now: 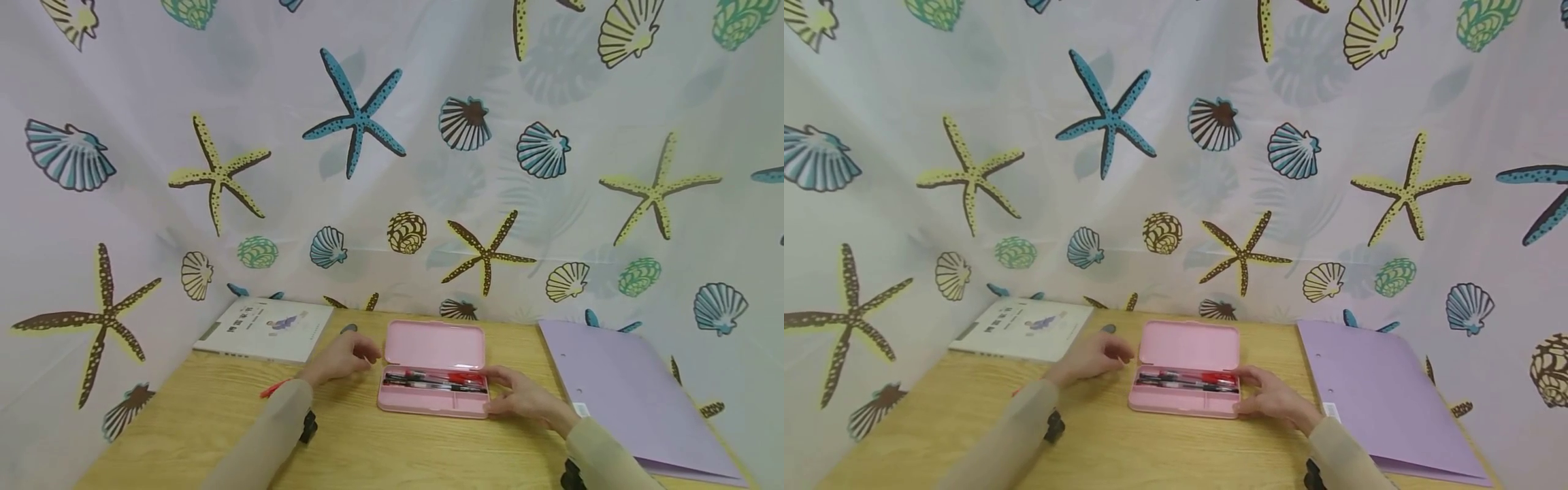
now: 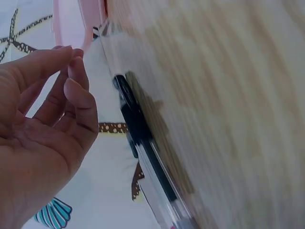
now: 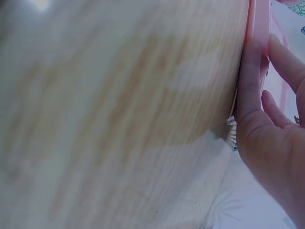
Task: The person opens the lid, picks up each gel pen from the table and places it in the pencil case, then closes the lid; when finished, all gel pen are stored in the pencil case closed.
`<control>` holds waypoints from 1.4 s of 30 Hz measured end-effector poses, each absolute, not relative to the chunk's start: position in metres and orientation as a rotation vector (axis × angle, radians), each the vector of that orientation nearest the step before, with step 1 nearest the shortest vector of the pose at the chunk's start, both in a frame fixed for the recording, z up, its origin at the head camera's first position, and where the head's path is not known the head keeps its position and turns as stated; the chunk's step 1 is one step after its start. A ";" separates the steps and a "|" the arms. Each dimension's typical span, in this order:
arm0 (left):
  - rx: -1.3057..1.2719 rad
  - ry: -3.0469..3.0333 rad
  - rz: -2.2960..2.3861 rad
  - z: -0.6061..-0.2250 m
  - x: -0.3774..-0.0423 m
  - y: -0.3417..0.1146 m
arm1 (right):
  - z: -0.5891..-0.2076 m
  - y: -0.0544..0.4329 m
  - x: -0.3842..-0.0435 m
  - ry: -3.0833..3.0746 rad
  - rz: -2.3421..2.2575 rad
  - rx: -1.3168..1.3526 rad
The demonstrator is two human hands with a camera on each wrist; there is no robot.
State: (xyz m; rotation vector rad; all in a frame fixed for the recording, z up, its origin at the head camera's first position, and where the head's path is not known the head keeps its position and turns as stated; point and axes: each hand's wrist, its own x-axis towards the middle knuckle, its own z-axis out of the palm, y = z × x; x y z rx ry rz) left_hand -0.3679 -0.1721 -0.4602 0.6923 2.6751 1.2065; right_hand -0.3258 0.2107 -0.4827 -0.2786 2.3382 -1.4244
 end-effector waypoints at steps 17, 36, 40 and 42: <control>0.456 2.782 0.916 -0.464 -0.366 -0.189 | -0.481 0.209 -0.325 2.339 -1.428 -0.277; 0.549 2.776 0.817 -0.461 -0.360 -0.182 | -0.479 0.211 -0.324 2.327 -1.430 -0.308; 0.573 2.752 0.847 -0.462 -0.362 -0.181 | -0.479 0.212 -0.323 2.329 -1.424 -0.315; 0.591 2.729 0.883 -0.463 -0.364 -0.181 | -0.479 0.212 -0.324 2.329 -1.424 -0.314</control>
